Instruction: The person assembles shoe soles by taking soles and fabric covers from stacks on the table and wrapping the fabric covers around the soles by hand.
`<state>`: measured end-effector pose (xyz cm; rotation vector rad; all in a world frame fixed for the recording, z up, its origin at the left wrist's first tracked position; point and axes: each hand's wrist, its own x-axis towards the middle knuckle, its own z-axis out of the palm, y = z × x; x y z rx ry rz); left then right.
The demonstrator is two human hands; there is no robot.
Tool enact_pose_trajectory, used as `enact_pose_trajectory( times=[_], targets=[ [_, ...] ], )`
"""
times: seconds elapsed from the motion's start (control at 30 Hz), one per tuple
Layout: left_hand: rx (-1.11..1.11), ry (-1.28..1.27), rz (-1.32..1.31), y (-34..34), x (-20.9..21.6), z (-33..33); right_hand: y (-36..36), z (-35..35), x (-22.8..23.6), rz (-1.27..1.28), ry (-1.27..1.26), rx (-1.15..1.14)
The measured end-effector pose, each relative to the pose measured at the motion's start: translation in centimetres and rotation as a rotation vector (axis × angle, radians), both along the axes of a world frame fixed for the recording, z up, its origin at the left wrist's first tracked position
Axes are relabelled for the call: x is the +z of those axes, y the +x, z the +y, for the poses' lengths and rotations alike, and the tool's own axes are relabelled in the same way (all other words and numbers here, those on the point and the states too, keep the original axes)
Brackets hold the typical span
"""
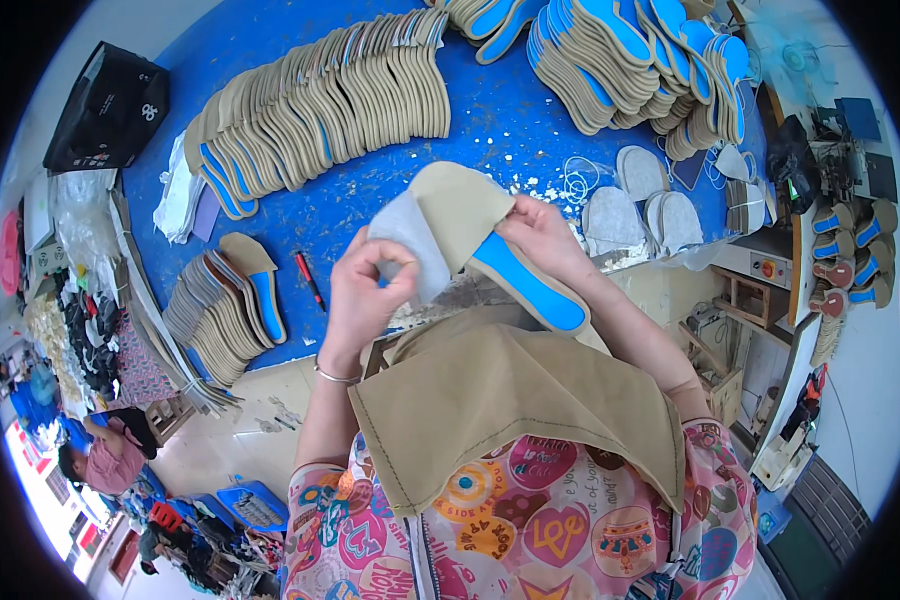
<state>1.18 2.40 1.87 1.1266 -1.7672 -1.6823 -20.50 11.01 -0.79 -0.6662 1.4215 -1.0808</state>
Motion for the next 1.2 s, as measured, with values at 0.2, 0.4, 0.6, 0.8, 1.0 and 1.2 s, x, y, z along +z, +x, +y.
enact_pose_trajectory(
  times=[0.2,0.4,0.6,0.8,1.0,1.2],
  targets=[
    [0.035,-0.248,-0.115,-0.2,-0.2,0.1,-0.3,1.6,-0.6,-0.11,0.11,-0.05],
    [0.084,-0.577,-0.246,-5.4,0.7,3.3,1.7,0.9,1.6,0.225,0.052,0.015],
    [0.077,-0.441,-0.267,-6.1,0.8,3.4,2.3,1.4,3.3,0.564,0.009,0.067],
    [0.109,-0.387,-0.295,-6.3,0.6,3.5,2.7,1.1,3.7,0.795,-0.014,0.131],
    [0.145,-0.445,-0.264,-6.2,-0.3,3.8,2.5,1.0,3.8,0.757,-0.007,0.141],
    [-0.078,-0.327,-0.146,-2.8,-0.6,1.6,-1.5,2.1,-0.4,0.42,0.025,0.099]
  ],
)
